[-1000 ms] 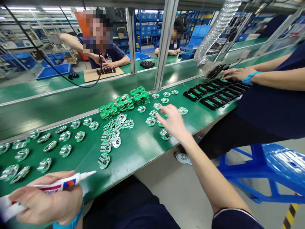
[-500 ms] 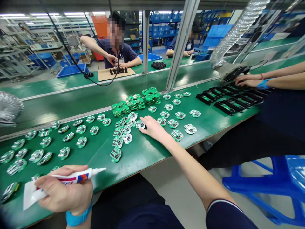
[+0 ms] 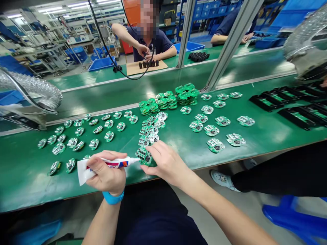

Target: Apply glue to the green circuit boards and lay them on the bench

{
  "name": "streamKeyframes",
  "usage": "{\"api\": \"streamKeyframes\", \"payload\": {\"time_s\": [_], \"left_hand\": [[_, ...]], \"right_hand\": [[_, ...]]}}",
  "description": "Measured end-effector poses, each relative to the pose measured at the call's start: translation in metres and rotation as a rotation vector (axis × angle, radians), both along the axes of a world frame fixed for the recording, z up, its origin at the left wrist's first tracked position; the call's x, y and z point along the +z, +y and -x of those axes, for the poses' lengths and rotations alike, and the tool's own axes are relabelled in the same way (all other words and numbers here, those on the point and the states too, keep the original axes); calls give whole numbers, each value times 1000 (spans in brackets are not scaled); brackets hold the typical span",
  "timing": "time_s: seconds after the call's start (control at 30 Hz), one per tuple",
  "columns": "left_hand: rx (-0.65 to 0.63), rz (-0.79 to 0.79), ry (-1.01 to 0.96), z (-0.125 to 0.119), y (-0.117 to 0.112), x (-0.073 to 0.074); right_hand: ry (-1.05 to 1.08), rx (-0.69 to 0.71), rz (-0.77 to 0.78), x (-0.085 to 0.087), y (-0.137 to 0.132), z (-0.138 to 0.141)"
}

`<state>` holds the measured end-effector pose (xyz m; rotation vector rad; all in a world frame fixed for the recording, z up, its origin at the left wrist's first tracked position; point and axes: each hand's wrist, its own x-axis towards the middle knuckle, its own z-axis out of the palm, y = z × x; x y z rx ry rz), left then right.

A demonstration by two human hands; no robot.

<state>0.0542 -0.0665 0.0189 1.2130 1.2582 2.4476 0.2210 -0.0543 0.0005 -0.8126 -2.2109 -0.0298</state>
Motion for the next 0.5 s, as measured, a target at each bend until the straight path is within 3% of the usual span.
{"api": "streamKeyframes", "payload": {"time_s": [0.5], "left_hand": [[118,-28,252,-3,4,-13]], "right_hand": [[-12,13,30,8,-12,4]]}}
